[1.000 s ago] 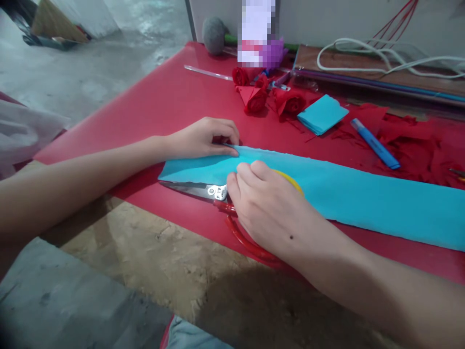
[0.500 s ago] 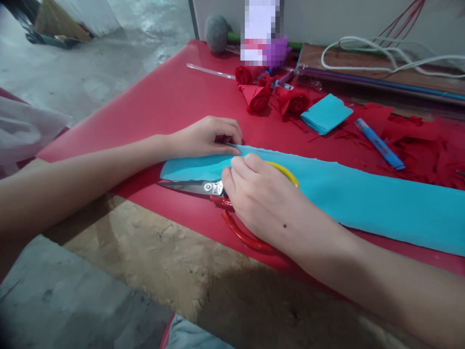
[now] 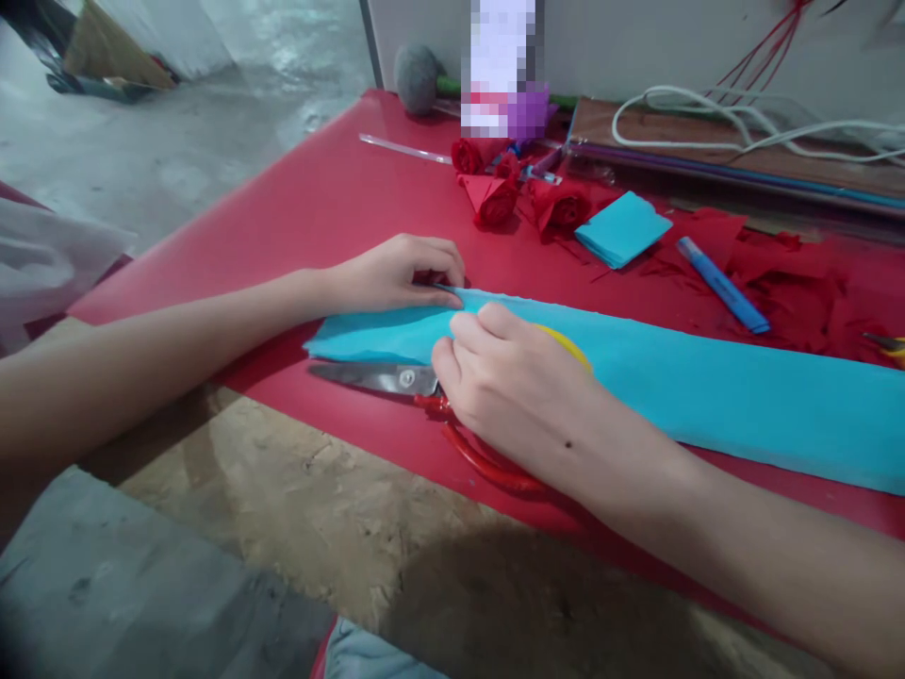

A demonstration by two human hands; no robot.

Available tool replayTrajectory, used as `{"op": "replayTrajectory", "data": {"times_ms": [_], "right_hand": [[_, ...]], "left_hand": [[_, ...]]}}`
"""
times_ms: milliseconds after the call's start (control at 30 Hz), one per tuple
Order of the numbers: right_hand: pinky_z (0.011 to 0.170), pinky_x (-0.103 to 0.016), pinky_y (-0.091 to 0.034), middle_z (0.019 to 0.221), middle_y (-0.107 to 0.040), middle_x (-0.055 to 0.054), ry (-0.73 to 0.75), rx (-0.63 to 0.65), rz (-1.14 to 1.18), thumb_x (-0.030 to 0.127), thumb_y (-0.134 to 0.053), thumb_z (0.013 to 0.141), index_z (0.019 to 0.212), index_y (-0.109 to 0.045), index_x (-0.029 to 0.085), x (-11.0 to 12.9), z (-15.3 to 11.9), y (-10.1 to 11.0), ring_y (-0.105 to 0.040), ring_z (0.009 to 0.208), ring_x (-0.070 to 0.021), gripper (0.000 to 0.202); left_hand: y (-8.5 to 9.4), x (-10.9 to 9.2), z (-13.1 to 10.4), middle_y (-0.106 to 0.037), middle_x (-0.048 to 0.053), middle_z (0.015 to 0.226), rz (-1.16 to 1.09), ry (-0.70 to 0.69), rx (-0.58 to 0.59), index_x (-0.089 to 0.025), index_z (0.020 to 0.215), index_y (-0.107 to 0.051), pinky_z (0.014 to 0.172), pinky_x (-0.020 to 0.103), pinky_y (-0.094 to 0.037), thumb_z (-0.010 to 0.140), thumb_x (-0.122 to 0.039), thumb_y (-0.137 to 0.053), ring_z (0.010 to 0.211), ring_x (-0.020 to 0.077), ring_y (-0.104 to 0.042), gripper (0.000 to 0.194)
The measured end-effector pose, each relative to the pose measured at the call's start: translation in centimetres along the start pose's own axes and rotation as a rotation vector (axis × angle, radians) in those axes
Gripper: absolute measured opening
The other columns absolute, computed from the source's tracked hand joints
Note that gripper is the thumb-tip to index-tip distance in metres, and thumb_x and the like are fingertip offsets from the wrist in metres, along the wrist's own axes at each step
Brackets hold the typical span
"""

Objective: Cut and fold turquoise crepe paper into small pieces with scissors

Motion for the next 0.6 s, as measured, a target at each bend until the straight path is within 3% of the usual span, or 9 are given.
{"op": "replayTrajectory", "data": {"times_ms": [200, 367, 467, 533, 600], "right_hand": [[0.054, -0.031, -0.024, 0.055, -0.041, -0.001, -0.05, -0.118, 0.095, 0.007, -0.04, 0.076, 0.076, -0.054, 0.013, 1.2, -0.8, 1.7, -0.039, 0.056, -0.0178, 0.015], [0.059, -0.03, -0.029, 0.063, -0.053, -0.005, -0.252, -0.072, 0.201, 0.016, -0.045, 0.077, 0.085, -0.056, 0.012, -1.1, -4.0, 1.8, -0.045, 0.062, -0.0182, 0.015], [0.06, -0.029, -0.034, 0.073, -0.06, -0.007, -0.504, -0.013, 0.255, 0.027, -0.047, 0.077, 0.091, -0.056, 0.012, -4.4, -7.1, 1.0, -0.052, 0.068, -0.019, 0.022], [0.057, -0.027, -0.035, 0.079, -0.064, -0.006, -0.791, 0.077, 0.287, 0.035, -0.046, 0.077, 0.099, -0.055, 0.016, -7.2, -9.7, -0.3, -0.057, 0.07, -0.0195, 0.03], [0.054, -0.028, -0.034, 0.082, -0.066, -0.007, -1.088, 0.244, 0.277, 0.041, -0.043, 0.078, 0.106, -0.053, 0.019, -10.2, -12.4, -1.9, -0.059, 0.073, -0.023, 0.037]], "left_hand": [[0.0, 0.3, 0.0, -0.059, 0.007, 0.084, -0.035, 0.008, 0.009, -0.011, 0.081, -0.061, 0.069, 0.024, -0.041, 0.079, -0.026, -0.055, 0.072, 0.0118, -0.053, 0.016], [0.0, 0.5, 0.0, -0.058, 0.006, 0.085, -0.043, 0.05, 0.013, -0.013, 0.081, -0.058, 0.071, 0.024, -0.043, 0.08, -0.029, -0.053, 0.076, 0.013, -0.055, 0.017], [0.1, 0.4, 0.0, -0.058, 0.006, 0.086, -0.053, 0.06, 0.029, -0.015, 0.082, -0.057, 0.071, 0.025, -0.045, 0.082, -0.031, -0.05, 0.077, 0.0132, -0.055, 0.018], [0.2, 0.3, 0.0, -0.058, 0.006, 0.088, -0.05, 0.069, 0.052, -0.016, 0.083, -0.057, 0.072, 0.025, -0.045, 0.083, -0.033, -0.048, 0.078, 0.0135, -0.056, 0.019], [0.3, 0.3, -0.1, -0.058, 0.005, 0.088, -0.021, 0.059, 0.081, -0.017, 0.085, -0.058, 0.072, 0.025, -0.046, 0.084, -0.033, -0.046, 0.079, 0.0137, -0.056, 0.02]]}}
Point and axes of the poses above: each hand's wrist, its own z-axis towards the middle knuckle, its own y-axis out of the back of the hand, x = y × z, the point moved 3 cm from there along z, towards the middle knuckle
